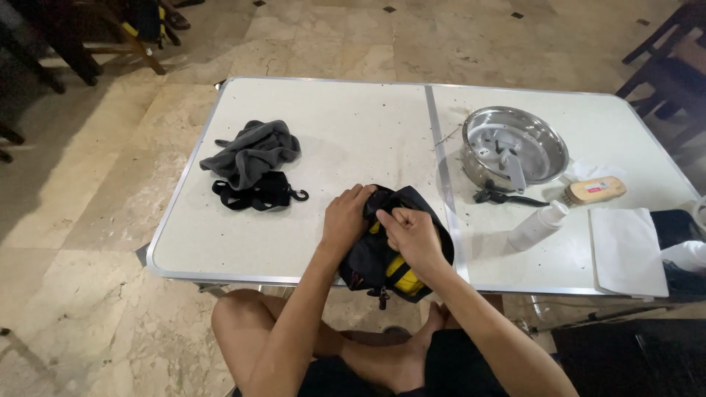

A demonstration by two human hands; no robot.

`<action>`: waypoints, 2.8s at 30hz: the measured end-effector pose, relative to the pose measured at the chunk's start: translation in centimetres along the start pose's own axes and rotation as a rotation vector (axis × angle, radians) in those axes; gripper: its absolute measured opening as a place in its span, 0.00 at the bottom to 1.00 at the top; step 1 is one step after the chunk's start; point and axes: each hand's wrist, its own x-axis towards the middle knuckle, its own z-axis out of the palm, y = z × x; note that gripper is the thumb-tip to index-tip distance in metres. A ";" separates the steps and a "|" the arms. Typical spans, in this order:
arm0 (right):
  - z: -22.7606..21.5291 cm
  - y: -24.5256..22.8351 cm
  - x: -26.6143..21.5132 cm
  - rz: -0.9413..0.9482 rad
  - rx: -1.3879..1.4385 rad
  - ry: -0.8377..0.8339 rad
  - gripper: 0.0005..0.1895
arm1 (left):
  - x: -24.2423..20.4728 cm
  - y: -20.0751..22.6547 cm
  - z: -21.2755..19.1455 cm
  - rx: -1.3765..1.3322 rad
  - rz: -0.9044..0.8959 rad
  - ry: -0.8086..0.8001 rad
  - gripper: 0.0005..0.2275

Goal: Cleaning a black nylon strap using a brush and soapy water, then wiping it dry and packing it into a bag.

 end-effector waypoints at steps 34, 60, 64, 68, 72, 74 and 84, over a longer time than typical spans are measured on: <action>-1.2 3.9 6.1 -0.423 -1.915 -0.164 0.12 | -0.6 0.0 2.0 0.107 -0.026 0.093 0.28; -5.8 -8.1 2.4 -0.266 -0.513 0.012 0.08 | 1.3 1.7 -5.1 -0.430 -0.526 0.002 0.14; -6.4 -6.9 4.0 -0.294 -0.707 -0.017 0.09 | 0.7 1.3 -5.2 -0.474 -0.501 0.100 0.23; -4.9 -6.4 3.9 -0.336 -0.746 -0.080 0.10 | 0.8 3.0 -7.7 -0.404 -0.155 0.324 0.33; -3.5 -7.4 3.4 -0.570 -0.765 -0.340 0.08 | 2.5 5.8 -10.7 -0.627 0.186 0.278 0.31; -3.5 -7.1 3.7 -0.504 -0.723 -0.352 0.07 | 2.6 5.5 -11.0 -0.678 0.150 0.257 0.23; -3.4 -5.4 4.3 -0.436 -0.525 -0.208 0.10 | 4.4 4.0 -13.3 -0.897 -0.084 0.127 0.09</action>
